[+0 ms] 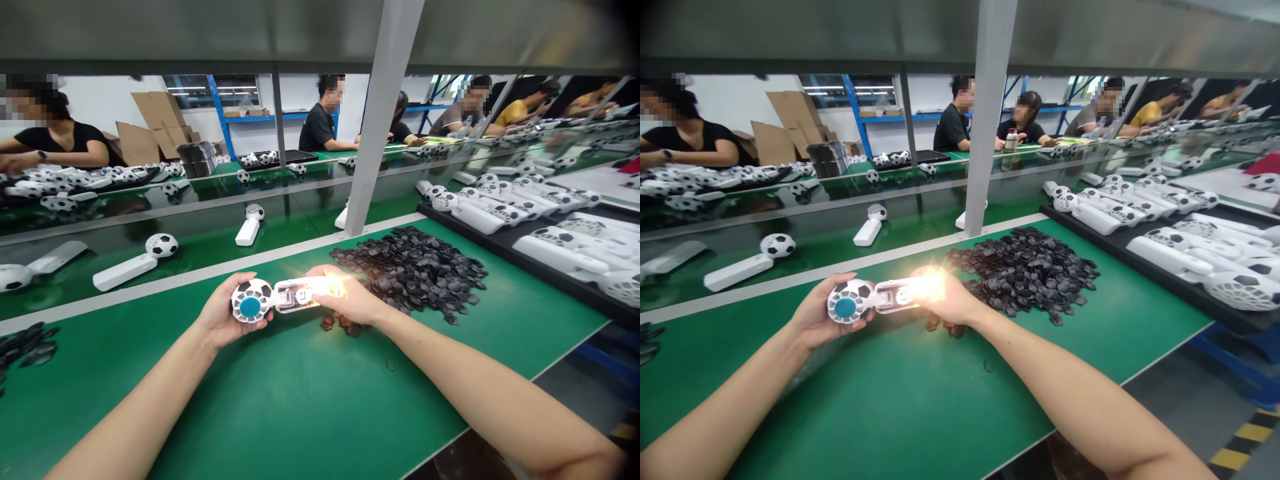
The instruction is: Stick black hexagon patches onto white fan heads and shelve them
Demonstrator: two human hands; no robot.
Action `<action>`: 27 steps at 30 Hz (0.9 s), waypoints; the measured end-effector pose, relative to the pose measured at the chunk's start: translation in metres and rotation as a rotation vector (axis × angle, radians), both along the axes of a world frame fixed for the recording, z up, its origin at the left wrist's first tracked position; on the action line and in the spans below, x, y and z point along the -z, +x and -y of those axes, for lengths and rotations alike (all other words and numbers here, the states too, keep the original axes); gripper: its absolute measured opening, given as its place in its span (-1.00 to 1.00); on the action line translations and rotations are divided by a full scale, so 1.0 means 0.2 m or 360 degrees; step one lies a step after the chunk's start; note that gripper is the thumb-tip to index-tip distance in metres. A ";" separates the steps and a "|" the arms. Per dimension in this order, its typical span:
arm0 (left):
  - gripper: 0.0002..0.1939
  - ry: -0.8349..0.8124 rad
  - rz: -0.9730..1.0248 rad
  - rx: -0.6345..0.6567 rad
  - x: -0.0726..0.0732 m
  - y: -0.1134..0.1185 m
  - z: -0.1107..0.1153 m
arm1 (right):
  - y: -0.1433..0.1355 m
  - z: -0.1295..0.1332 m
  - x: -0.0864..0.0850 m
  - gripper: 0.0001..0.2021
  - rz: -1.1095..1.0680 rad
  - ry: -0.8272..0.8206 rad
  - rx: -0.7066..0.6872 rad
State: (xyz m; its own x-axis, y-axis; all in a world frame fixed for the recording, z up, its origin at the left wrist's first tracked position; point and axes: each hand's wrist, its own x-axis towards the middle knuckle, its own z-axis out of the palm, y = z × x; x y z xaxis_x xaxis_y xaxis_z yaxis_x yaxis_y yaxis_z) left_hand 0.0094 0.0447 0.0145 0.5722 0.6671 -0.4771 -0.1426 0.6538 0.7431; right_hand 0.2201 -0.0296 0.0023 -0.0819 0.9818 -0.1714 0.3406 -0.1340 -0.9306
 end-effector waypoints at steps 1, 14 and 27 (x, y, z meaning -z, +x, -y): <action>-0.79 0.0000 -0.0005 -0.0006 0.00 0.00 0.00 | 0.00 0.00 0.00 -0.64 0.0011 0.0016 0.0003; -0.78 -0.0030 -0.0060 -0.0007 -0.01 0.01 0.00 | 0.04 -0.04 0.06 -0.70 0.0195 0.0594 -0.0048; -0.74 0.0970 -0.0358 -0.0284 -0.13 -0.07 -0.08 | 0.03 -0.02 0.07 -0.56 0.0338 0.0841 0.0174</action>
State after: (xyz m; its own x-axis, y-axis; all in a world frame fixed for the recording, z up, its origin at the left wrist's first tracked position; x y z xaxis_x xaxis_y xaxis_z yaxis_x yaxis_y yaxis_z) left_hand -0.0038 0.0603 0.0413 0.3591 0.9298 -0.0800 -0.0081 0.0889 0.9960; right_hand 0.2260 -0.0264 -0.0126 0.0077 0.9394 0.3428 0.5374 0.2852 -0.7936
